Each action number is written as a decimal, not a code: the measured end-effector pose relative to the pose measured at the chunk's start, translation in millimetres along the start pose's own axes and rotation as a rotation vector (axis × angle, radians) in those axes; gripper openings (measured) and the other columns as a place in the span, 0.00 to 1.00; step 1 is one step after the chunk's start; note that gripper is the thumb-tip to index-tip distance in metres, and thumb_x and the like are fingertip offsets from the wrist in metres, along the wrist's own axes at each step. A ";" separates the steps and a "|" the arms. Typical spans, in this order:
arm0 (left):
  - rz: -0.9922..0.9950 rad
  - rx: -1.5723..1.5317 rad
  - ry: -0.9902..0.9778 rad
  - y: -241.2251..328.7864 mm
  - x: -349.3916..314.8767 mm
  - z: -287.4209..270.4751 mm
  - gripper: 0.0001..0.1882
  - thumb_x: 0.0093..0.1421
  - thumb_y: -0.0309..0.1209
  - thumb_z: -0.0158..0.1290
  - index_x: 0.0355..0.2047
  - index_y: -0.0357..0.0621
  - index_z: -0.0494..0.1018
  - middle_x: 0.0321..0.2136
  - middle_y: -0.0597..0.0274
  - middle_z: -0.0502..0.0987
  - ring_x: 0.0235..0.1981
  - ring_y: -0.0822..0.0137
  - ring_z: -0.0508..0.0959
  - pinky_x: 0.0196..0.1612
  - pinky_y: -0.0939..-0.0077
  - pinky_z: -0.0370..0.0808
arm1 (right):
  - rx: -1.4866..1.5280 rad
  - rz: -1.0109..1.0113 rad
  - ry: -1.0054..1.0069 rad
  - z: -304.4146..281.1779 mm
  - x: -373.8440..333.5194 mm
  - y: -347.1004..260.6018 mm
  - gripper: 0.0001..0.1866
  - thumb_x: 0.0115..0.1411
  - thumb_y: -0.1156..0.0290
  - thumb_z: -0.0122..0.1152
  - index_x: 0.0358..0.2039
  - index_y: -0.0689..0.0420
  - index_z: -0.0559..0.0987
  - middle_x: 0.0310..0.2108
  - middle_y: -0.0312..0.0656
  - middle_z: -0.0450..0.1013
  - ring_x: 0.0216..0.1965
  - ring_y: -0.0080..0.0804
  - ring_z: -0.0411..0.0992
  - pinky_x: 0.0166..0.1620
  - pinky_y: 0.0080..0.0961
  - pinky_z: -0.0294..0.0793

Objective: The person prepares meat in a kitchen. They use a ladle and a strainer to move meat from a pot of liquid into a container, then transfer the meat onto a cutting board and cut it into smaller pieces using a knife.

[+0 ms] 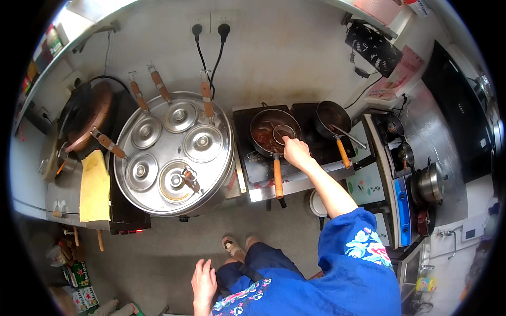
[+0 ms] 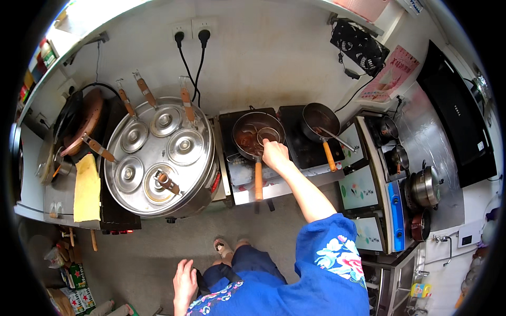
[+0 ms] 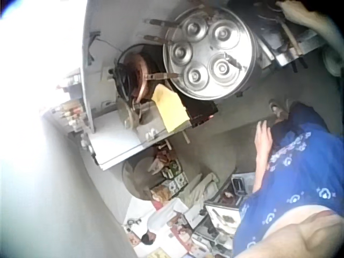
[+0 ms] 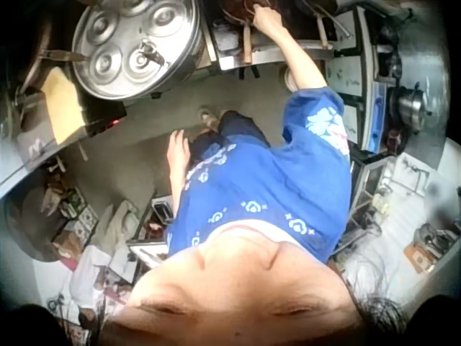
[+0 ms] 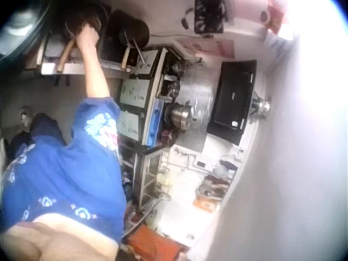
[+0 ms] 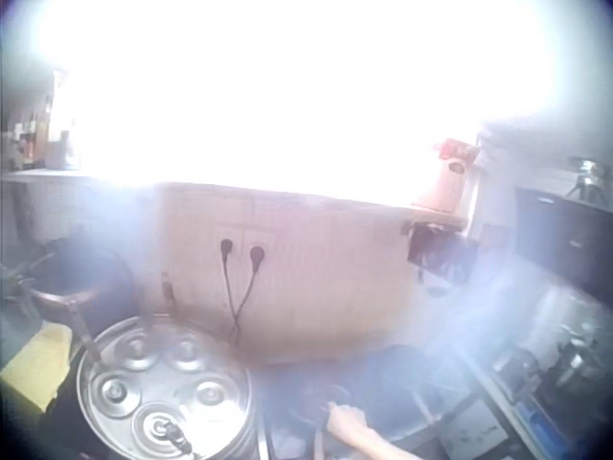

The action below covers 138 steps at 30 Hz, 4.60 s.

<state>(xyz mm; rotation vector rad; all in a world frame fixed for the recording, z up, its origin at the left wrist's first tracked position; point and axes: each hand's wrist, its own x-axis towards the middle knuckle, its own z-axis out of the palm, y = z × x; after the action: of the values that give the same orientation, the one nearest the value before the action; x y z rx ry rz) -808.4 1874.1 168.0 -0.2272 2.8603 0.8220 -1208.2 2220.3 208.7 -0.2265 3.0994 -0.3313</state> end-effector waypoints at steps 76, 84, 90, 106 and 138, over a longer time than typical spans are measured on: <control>-0.036 0.064 0.210 250.4 276.8 46.2 0.39 0.62 0.25 0.53 0.72 0.49 0.52 0.60 0.42 0.65 0.51 0.42 0.77 0.51 0.54 0.78 | 0.828 -0.071 -0.707 -71.9 26.3 186.7 0.19 0.67 0.72 0.50 0.56 0.66 0.75 0.20 0.35 0.71 0.18 0.24 0.68 0.25 0.23 0.67; -0.100 0.026 0.259 236.5 243.5 38.0 0.40 0.62 0.25 0.53 0.72 0.49 0.51 0.61 0.42 0.65 0.50 0.41 0.77 0.50 0.53 0.78 | 1.268 0.473 -0.849 -77.7 50.6 173.1 0.16 0.68 0.72 0.51 0.54 0.62 0.75 0.19 0.28 0.63 0.14 0.11 0.54 0.15 0.13 0.50; -0.034 -0.197 0.297 217.6 183.9 34.6 0.24 0.64 0.28 0.45 0.61 0.55 0.68 0.51 0.46 0.72 0.47 0.43 0.78 0.46 0.53 0.80 | 1.283 0.325 -0.633 -3.7 30.9 118.7 0.17 0.71 0.66 0.52 0.57 0.57 0.75 0.19 0.24 0.61 0.13 0.09 0.51 0.14 0.13 0.46; -0.470 -0.187 0.378 -17.2 -186.1 68.8 0.15 0.63 0.30 0.49 0.49 0.41 0.73 0.39 0.51 0.75 0.45 0.52 0.78 0.45 0.54 0.76 | 0.118 -0.816 -0.230 -36.3 -109.2 -103.5 0.20 0.66 0.59 0.60 0.41 0.67 0.81 0.30 0.54 0.78 0.28 0.40 0.72 0.34 0.37 0.73; -1.916 -0.488 1.275 -317.1 -511.7 -50.6 0.16 0.63 0.31 0.54 0.51 0.45 0.75 0.43 0.55 0.80 0.43 0.51 0.80 0.44 0.58 0.78 | -0.075 -2.787 -0.558 388.0 -962.9 -1019.3 0.15 0.52 0.78 0.61 0.41 0.63 0.74 0.42 0.51 0.71 0.46 0.49 0.71 0.48 0.42 0.75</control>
<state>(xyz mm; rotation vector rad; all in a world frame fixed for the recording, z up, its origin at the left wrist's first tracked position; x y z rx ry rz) -254.7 1633.5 145.8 -3.4066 1.1229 0.7257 -98.6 1293.5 45.8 -2.9536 0.2322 0.0486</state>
